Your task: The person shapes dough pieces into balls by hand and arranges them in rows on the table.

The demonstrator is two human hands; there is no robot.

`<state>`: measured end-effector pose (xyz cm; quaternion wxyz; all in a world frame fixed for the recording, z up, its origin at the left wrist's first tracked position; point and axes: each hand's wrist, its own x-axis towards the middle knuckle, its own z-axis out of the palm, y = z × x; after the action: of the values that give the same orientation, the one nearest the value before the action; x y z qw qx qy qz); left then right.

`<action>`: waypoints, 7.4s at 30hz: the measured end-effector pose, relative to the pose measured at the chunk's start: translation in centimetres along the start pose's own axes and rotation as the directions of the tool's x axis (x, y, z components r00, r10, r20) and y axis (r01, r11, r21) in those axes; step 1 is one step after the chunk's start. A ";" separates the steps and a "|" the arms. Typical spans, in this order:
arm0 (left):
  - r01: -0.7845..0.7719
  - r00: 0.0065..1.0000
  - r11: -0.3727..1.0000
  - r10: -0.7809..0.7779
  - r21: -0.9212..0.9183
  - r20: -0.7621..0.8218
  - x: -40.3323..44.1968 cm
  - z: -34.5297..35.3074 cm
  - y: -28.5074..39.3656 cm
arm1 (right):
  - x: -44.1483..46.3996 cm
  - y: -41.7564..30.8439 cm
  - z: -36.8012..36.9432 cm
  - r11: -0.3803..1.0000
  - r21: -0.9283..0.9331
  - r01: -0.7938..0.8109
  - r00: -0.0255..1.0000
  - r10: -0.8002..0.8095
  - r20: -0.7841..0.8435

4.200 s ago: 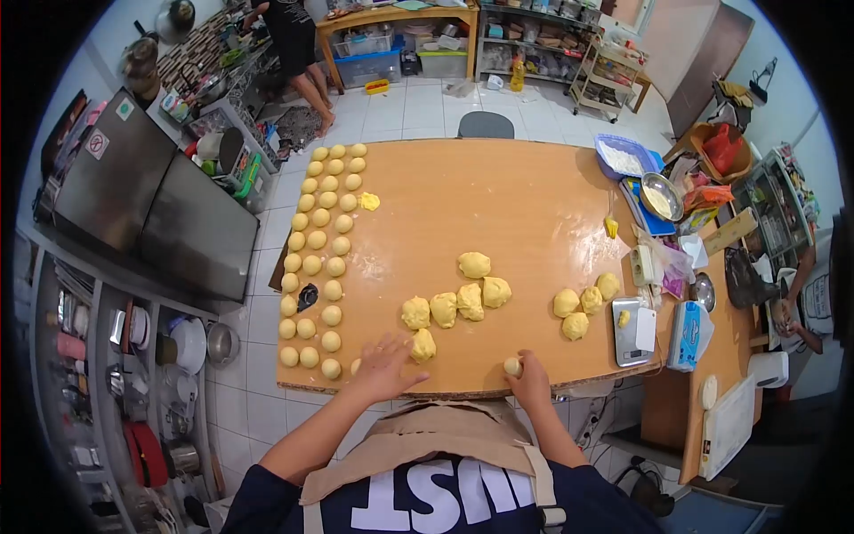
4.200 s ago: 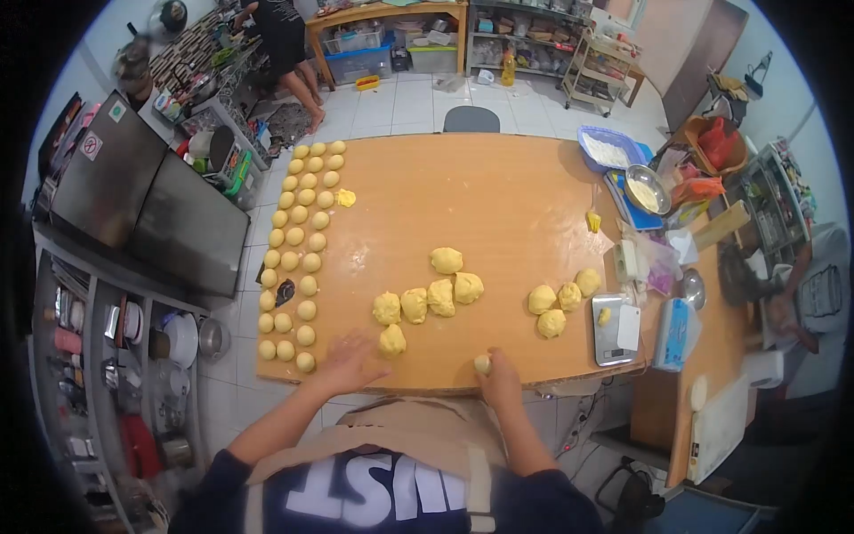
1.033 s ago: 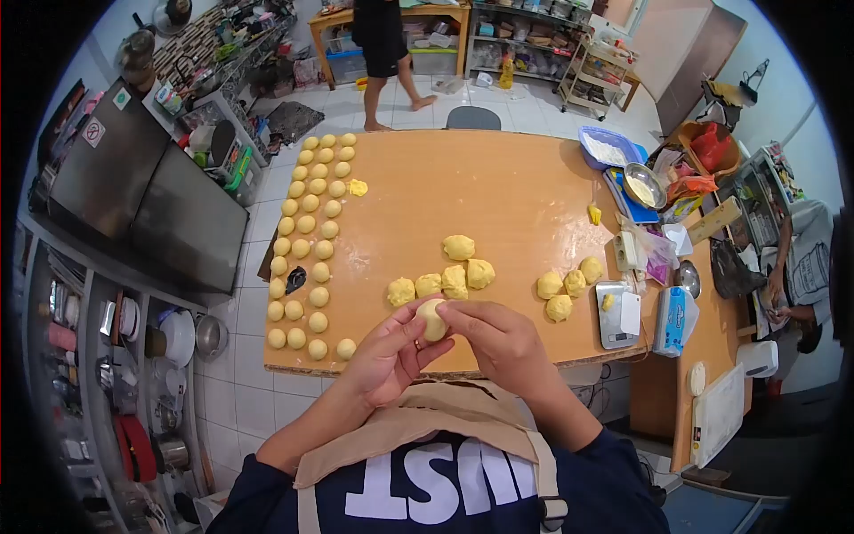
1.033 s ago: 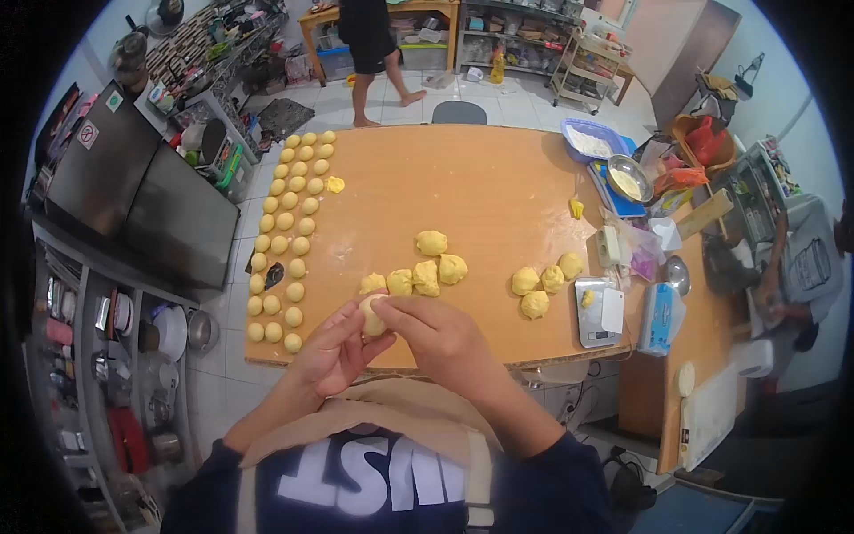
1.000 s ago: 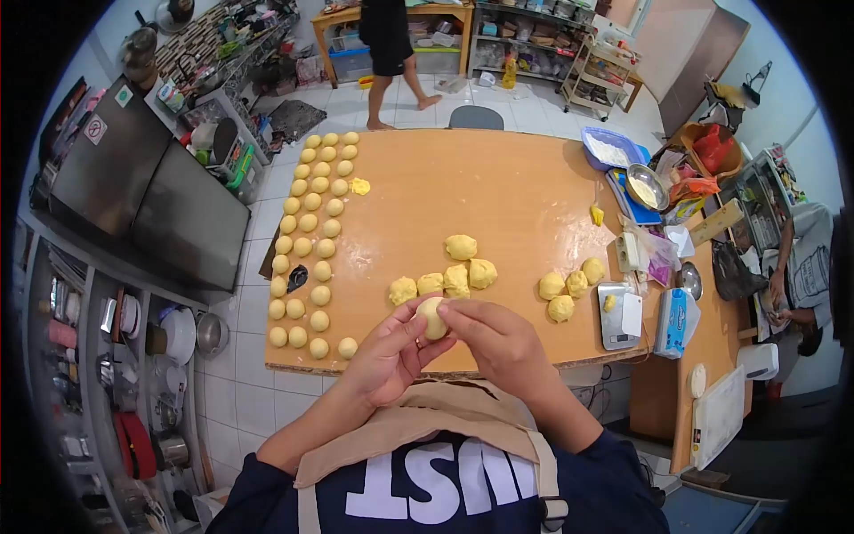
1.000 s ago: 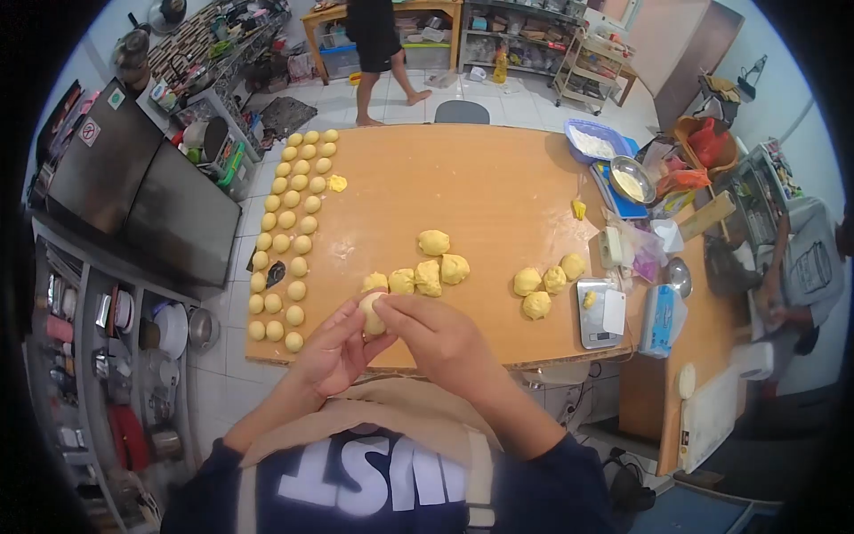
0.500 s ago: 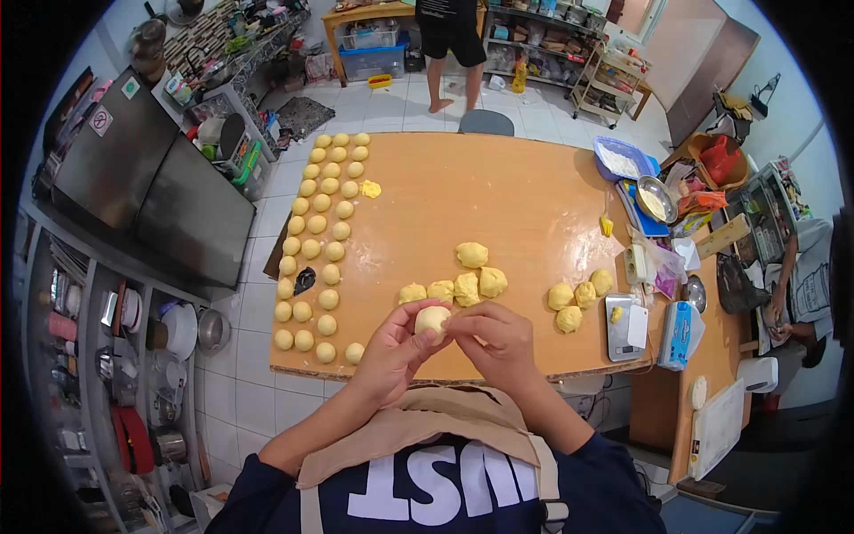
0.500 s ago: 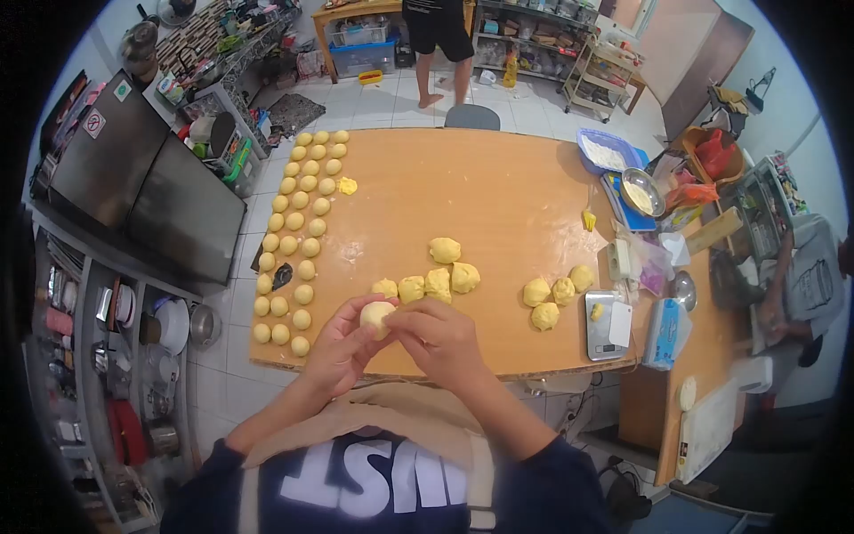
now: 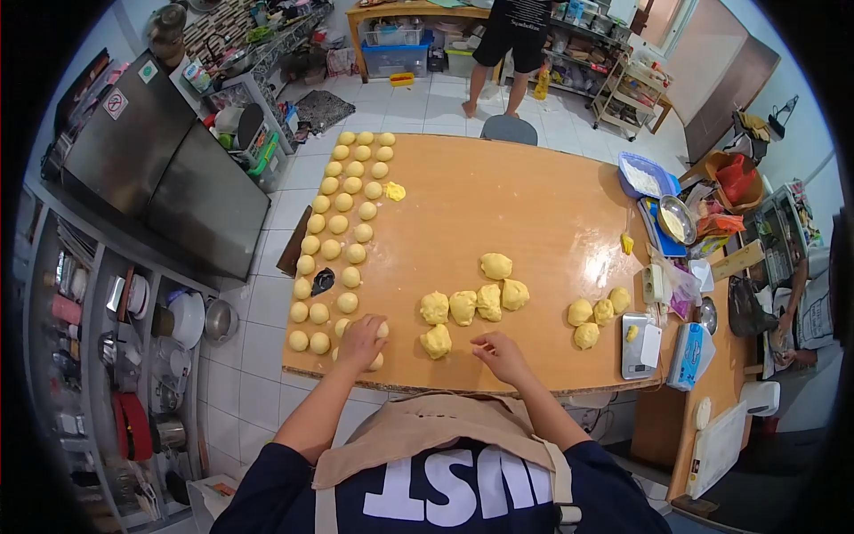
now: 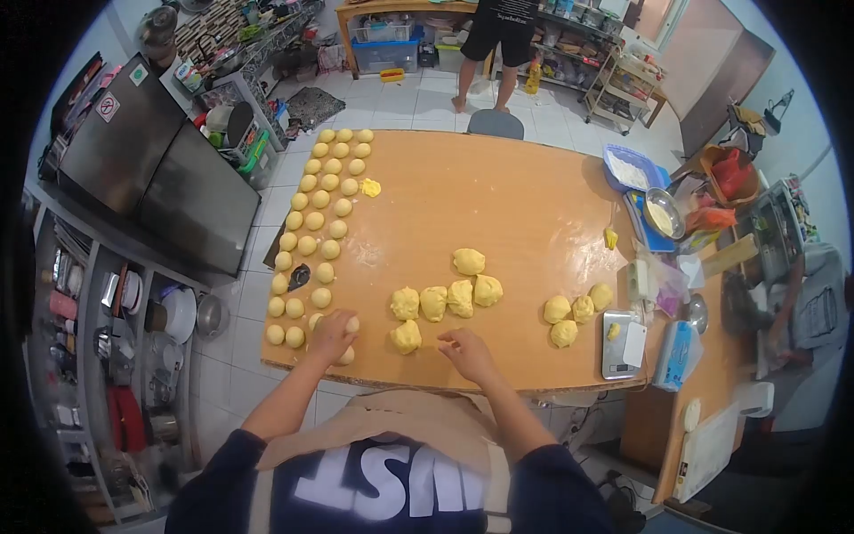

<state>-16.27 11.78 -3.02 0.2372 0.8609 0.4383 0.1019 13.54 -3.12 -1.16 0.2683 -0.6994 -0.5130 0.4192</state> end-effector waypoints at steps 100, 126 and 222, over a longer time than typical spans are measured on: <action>-0.348 0.780 0.812 -0.026 0.469 0.625 -4.2 0.7 7.6 | 0.6 7.4 -2.3 0.930 -0.365 0.029 0.785 -0.248 -0.568; -0.391 0.766 0.747 -0.059 0.537 0.640 -4.3 1.5 7.5 | -0.5 7.0 -2.3 0.935 -0.351 0.053 0.824 -0.239 -0.514; -0.395 0.781 0.806 0.042 0.440 0.623 -3.6 3.0 8.1 | -0.8 8.7 0.6 0.877 -0.468 0.111 0.787 -0.365 -0.497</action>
<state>-11.54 3.91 -1.44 0.0893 0.9267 0.2455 -0.2702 17.16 -6.72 -8.23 0.3068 -0.7604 -0.5714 0.0336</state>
